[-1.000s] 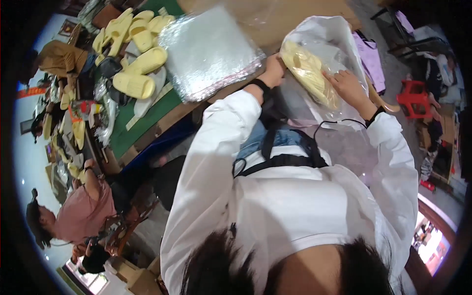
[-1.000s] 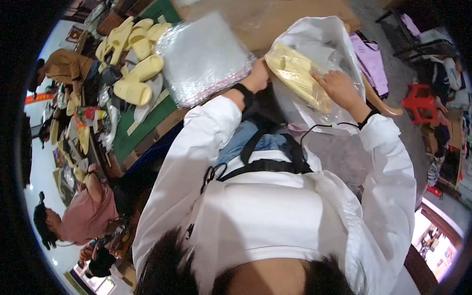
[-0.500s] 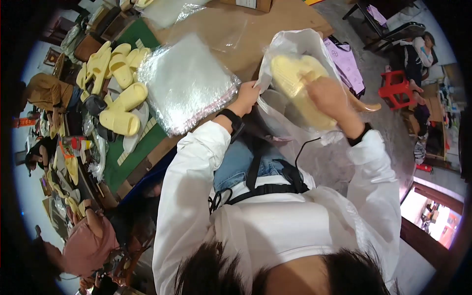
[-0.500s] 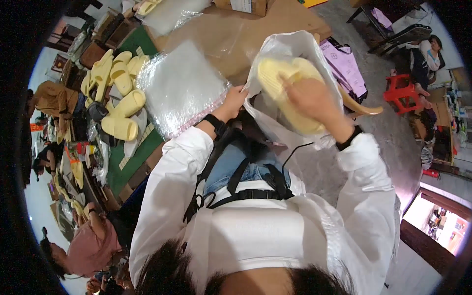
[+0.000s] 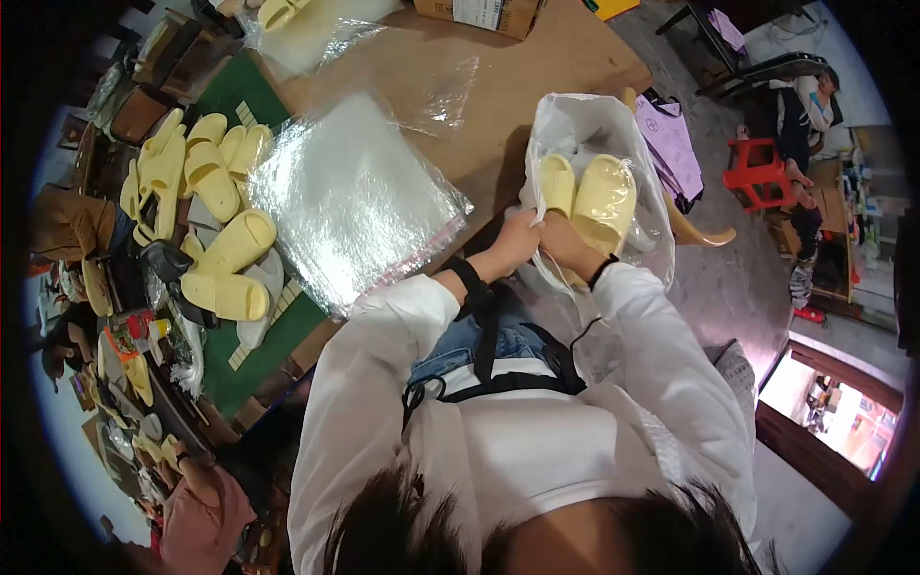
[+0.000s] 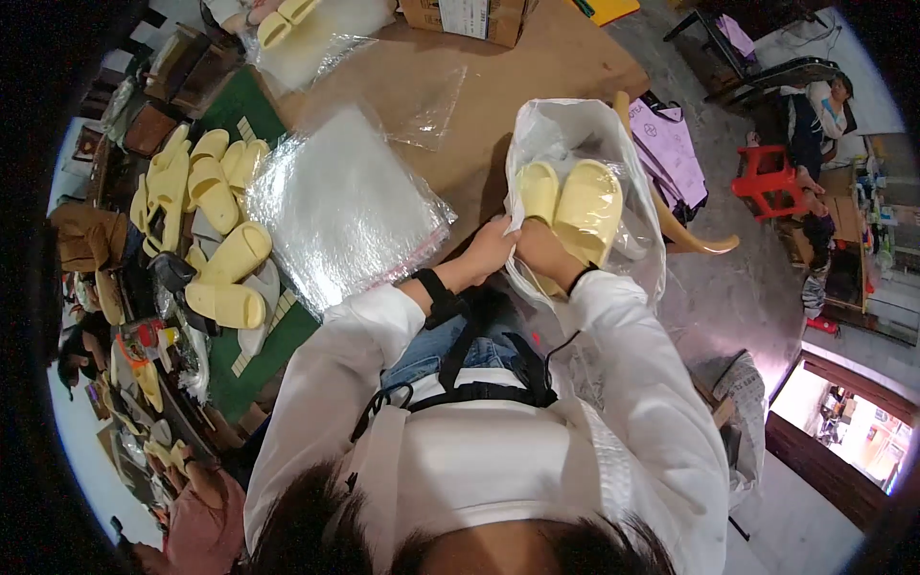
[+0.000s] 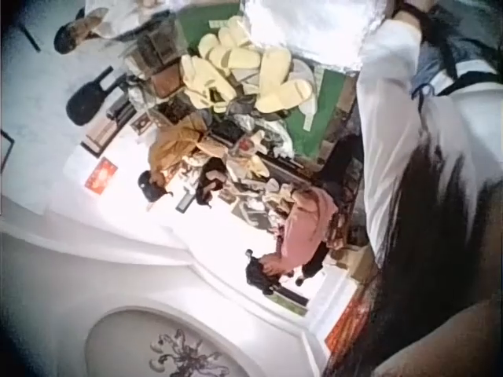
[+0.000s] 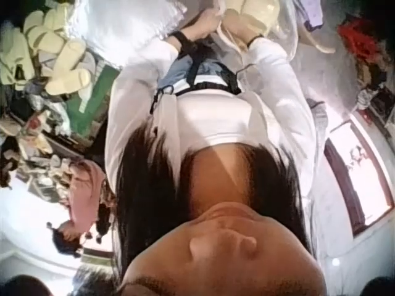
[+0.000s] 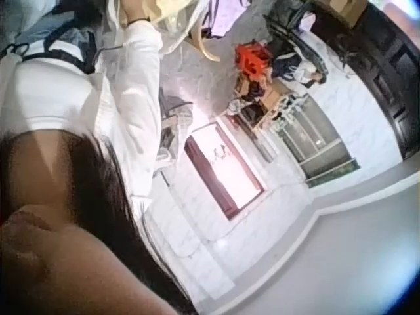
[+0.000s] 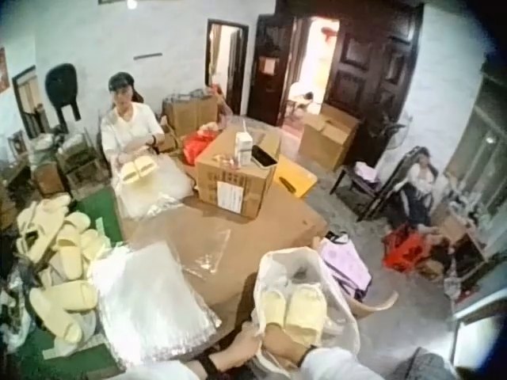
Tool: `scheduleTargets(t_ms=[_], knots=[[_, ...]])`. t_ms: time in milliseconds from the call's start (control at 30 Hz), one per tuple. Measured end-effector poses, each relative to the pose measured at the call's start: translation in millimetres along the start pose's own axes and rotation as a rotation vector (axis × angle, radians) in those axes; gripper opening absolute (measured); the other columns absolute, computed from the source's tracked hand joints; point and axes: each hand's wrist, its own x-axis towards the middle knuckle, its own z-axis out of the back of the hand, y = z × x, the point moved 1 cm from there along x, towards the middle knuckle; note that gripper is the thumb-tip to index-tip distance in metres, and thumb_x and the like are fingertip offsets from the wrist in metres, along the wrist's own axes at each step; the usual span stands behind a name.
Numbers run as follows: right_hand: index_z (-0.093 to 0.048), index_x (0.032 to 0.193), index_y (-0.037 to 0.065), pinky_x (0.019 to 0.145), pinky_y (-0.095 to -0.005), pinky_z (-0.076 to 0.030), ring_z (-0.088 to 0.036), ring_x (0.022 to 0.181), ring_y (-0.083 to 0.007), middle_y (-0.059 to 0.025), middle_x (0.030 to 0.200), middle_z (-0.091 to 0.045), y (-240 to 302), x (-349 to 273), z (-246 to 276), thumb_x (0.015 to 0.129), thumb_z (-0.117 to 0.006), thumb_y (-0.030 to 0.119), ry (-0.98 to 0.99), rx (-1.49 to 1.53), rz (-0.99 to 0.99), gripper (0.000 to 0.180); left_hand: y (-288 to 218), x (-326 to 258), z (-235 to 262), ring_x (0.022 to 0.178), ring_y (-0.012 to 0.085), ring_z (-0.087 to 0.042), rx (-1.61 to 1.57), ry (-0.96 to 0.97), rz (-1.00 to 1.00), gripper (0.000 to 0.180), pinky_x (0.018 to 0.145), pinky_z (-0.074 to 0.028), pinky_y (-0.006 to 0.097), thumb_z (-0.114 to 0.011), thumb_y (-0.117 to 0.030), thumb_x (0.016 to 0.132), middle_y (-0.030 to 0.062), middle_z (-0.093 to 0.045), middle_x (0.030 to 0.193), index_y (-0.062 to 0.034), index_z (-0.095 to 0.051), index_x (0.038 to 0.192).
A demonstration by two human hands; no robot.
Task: The recorder is inspecting, matching pairs, and placing sandals into plastic bags for shipping in a manufacturing setting.
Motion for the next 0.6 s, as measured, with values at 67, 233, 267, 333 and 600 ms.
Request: scheduleTargets(t_ms=[67,233,267,333,600], knots=[[-0.060,0.084,0.002,0.071,-0.0399,-0.045,-0.058,0.082,-0.0303,-0.0179,0.086,-0.060,-1,11,-7,0.072,-0.054,0.011,0.032,0.308,-0.280,0.016,-6,5,3,0.076,0.0169,-0.049,-0.212,0.058,0.157,0.024,0.071,-0.042,0.030,-0.046,-0.012,0.088,0.0106,-0.057,0.084,0.0035,-0.053,0.105],[-0.061,0.089,0.002,0.073,-0.0391,-0.046,-0.059,0.084,-0.0312,-0.0187,0.089,-0.061,-6,4,-51,0.075,-0.049,0.015,-0.043,0.311,-0.357,0.022,4,7,14,0.077,0.0171,-0.051,-0.061,0.131,0.046,0.023,0.070,-0.042,0.031,-0.045,-0.009,0.087,0.0114,-0.058,0.085,0.0017,-0.054,0.105],[-0.061,0.089,0.002,0.073,-0.0391,-0.046,-0.059,0.084,-0.0312,-0.0186,0.089,-0.061,-7,3,-50,0.076,-0.049,0.015,-0.048,0.242,-0.311,0.022,5,9,14,0.077,0.0171,-0.051,-0.057,0.144,0.038,0.023,0.070,-0.042,0.031,-0.045,-0.009,0.087,0.0114,-0.058,0.085,0.0017,-0.054,0.105],[-0.061,0.088,0.002,0.072,-0.0391,-0.046,-0.059,0.084,-0.0310,-0.0185,0.089,-0.061,-4,-2,-48,0.076,-0.048,0.016,-0.054,0.100,-0.219,0.022,8,15,14,0.078,0.0174,-0.052,-0.075,0.218,0.005,0.023,0.071,-0.042,0.031,-0.045,-0.011,0.087,0.0122,-0.057,0.085,0.0017,-0.054,0.105],[-0.059,0.086,0.003,0.072,-0.0377,-0.045,-0.057,0.082,-0.0301,-0.0142,0.085,-0.061,28,-27,67,0.073,-0.055,0.010,-0.051,0.211,-0.083,0.015,22,23,-9,0.090,0.0169,-0.055,-0.240,0.040,0.017,0.044,0.076,-0.045,0.028,-0.055,-0.003,0.081,0.0111,-0.056,0.105,0.0018,-0.040,0.122]])
